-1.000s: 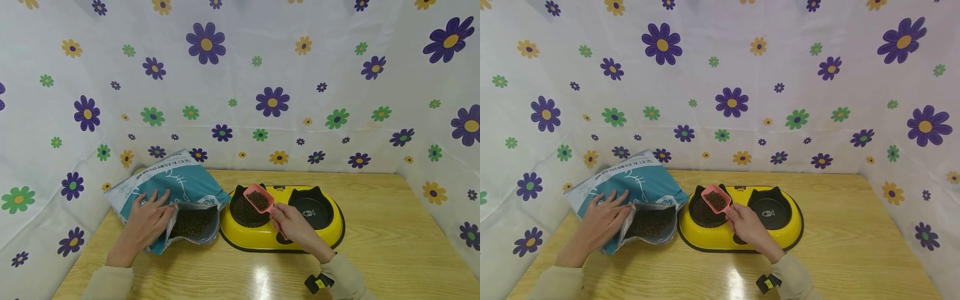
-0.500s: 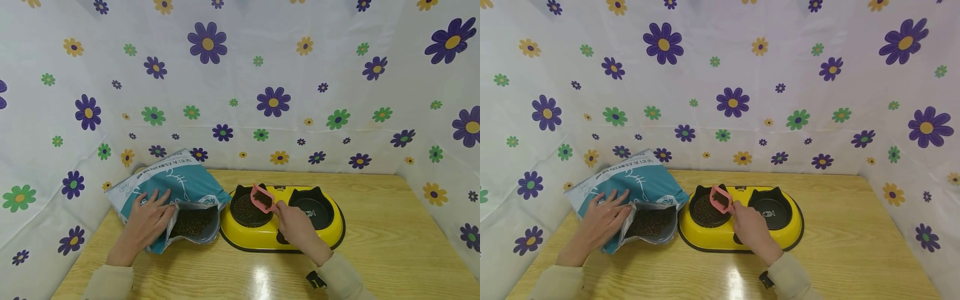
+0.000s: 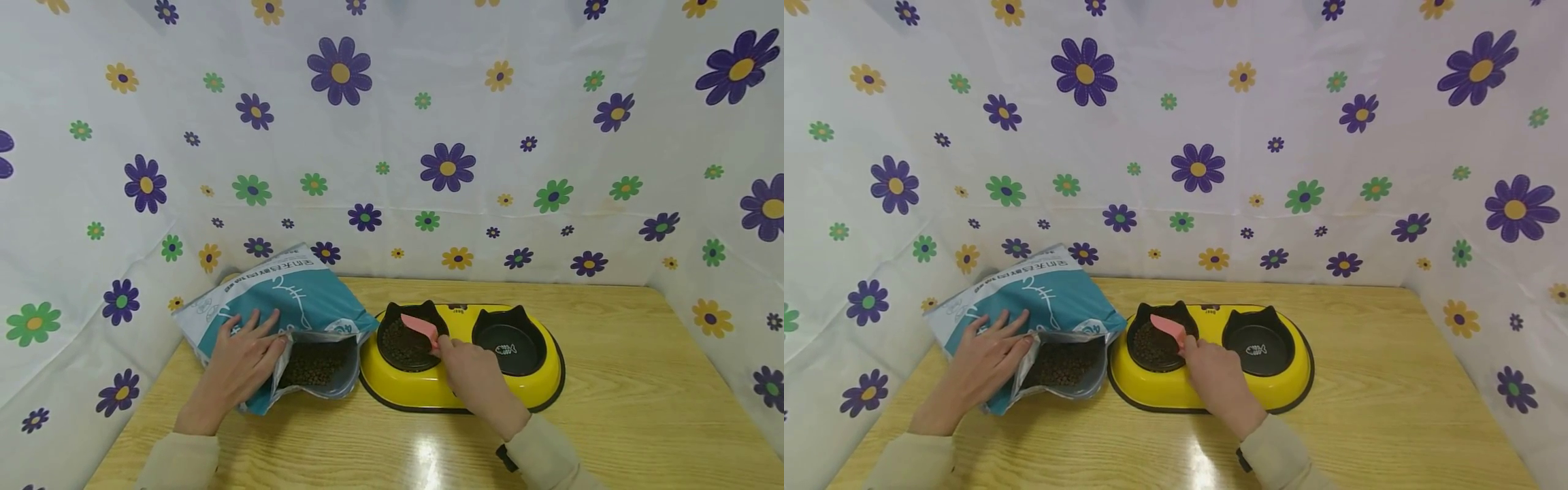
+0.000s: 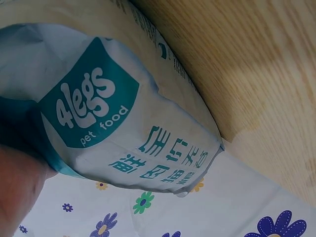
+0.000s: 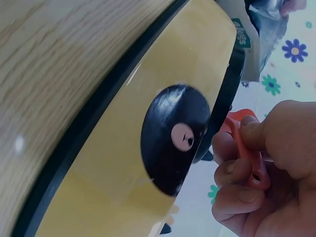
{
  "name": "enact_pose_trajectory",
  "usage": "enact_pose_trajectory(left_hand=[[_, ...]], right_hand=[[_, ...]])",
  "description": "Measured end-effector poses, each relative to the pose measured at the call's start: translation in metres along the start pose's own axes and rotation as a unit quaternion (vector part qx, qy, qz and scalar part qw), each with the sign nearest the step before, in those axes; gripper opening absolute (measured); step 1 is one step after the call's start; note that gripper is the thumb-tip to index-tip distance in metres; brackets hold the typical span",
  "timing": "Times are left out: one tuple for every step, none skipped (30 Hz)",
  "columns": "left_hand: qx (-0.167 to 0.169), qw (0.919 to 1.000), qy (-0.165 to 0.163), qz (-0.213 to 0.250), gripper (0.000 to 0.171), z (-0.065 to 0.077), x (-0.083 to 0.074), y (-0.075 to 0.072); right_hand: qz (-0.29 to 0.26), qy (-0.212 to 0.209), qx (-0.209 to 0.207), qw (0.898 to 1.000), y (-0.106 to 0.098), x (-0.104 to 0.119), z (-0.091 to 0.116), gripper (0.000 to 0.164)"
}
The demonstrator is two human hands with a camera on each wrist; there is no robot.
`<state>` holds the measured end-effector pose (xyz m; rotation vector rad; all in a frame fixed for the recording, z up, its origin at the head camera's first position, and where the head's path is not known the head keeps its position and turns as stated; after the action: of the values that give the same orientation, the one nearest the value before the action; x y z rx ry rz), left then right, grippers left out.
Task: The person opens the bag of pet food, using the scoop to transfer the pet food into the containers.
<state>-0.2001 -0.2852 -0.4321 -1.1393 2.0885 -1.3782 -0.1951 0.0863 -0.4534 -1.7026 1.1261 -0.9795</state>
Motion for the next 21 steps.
enact_pose_trajectory(left_hand=[[-0.001, 1.0, -0.001, 0.002, 0.028, 0.0, 0.0, 0.0], [0.0, 1.0, 0.0, 0.001, 0.028, 0.0, 0.001, 0.0], [-0.001, 1.0, 0.002, -0.001, 0.028, 0.0, 0.001, 0.0], [-0.001, 1.0, 0.004, -0.003, 0.027, 0.0, 0.001, 0.0], [-0.003, 1.0, 0.006, -0.004, 0.027, 0.0, 0.001, 0.0], [-0.003, 1.0, 0.008, -0.005, 0.027, 0.0, 0.001, 0.0], [-0.004, 1.0, 0.007, -0.003, 0.027, 0.0, 0.001, 0.0], [-0.004, 1.0, 0.008, -0.004, 0.027, 0.0, 0.001, 0.0], [-0.005, 1.0, 0.006, -0.003, 0.027, 0.0, 0.001, 0.001], [-0.004, 1.0, 0.003, -0.001, 0.027, 0.0, 0.001, 0.001], [-0.003, 1.0, 0.0, 0.002, 0.027, 0.0, 0.001, 0.001], [-0.002, 1.0, -0.005, 0.005, 0.028, 0.0, 0.001, 0.001], [0.0, 0.9999, -0.009, 0.008, 0.029, 0.0, 0.001, 0.0], [0.001, 0.9999, -0.011, 0.009, 0.029, 0.0, 0.001, 0.0], [0.002, 0.9998, -0.014, 0.012, 0.029, 0.0, 0.001, 0.0], [0.004, 0.9998, -0.016, 0.014, 0.03, 0.0, 0.001, 0.0], [0.007, 0.9997, -0.019, 0.017, 0.03, 0.0, 0.0, 0.0], [0.008, 0.9996, -0.02, 0.018, 0.031, 0.0, 0.0, 0.0], [0.009, 0.9997, -0.018, 0.016, 0.03, 0.0, 0.0, 0.0], [0.009, 0.9997, -0.017, 0.014, 0.03, 0.0, 0.0, 0.0], [0.009, 0.9997, -0.017, 0.014, 0.03, 0.0, 0.0, 0.0]], right_hand=[[0.001, -0.004, -0.001, 1.0, -0.001, 0.001, 0.0, 0.024], [0.005, -0.008, -0.001, 1.0, -0.001, 0.003, 0.0, 0.025], [0.012, -0.012, -0.002, 1.0, -0.001, 0.003, 0.0, 0.025], [0.022, -0.013, -0.004, 1.0, -0.002, 0.004, 0.0, 0.026], [0.033, -0.012, -0.005, 0.999, -0.003, 0.004, 0.0, 0.026], [0.048, -0.01, -0.008, 0.999, -0.004, 0.004, -0.001, 0.027], [0.062, -0.008, -0.01, 0.998, -0.004, 0.003, -0.001, 0.027], [0.075, -0.004, -0.007, 0.997, -0.005, 0.002, -0.001, 0.028], [0.086, 0.001, -0.006, 0.996, -0.006, 0.001, -0.001, 0.028], [0.095, 0.006, -0.004, 0.995, -0.007, 0.0, -0.001, 0.027], [0.1, 0.01, -0.003, 0.995, -0.008, 0.0, -0.001, 0.028], [0.107, 0.013, -0.004, 0.994, -0.009, -0.001, -0.001, 0.028], [0.11, 0.016, -0.007, 0.994, -0.009, -0.002, -0.002, 0.028], [0.112, 0.019, -0.012, 0.993, -0.01, -0.002, -0.002, 0.028], [0.112, 0.022, -0.021, 0.993, -0.01, -0.003, -0.002, 0.028], [0.11, 0.025, -0.029, 0.993, -0.011, -0.003, -0.002, 0.028], [0.109, 0.029, -0.036, 0.993, -0.011, -0.004, -0.002, 0.029], [0.106, 0.032, -0.043, 0.993, -0.011, -0.005, -0.002, 0.028], [0.102, 0.035, -0.048, 0.993, -0.012, -0.006, -0.002, 0.027], [0.098, 0.039, -0.049, 0.993, -0.012, -0.006, -0.002, 0.028], [0.093, 0.043, -0.047, 0.994, -0.012, -0.007, -0.001, 0.03]])
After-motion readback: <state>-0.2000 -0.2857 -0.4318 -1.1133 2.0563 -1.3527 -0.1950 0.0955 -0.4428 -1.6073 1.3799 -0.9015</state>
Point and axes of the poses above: each hand's wrist, its own z-axis away from the middle knuckle, its own y-axis out of the palm, x = y × z, the point moved 2 cm from there along -z, towards the middle knuckle, and after that the axes turned 11 degrees about y, right-handed, at the moved point
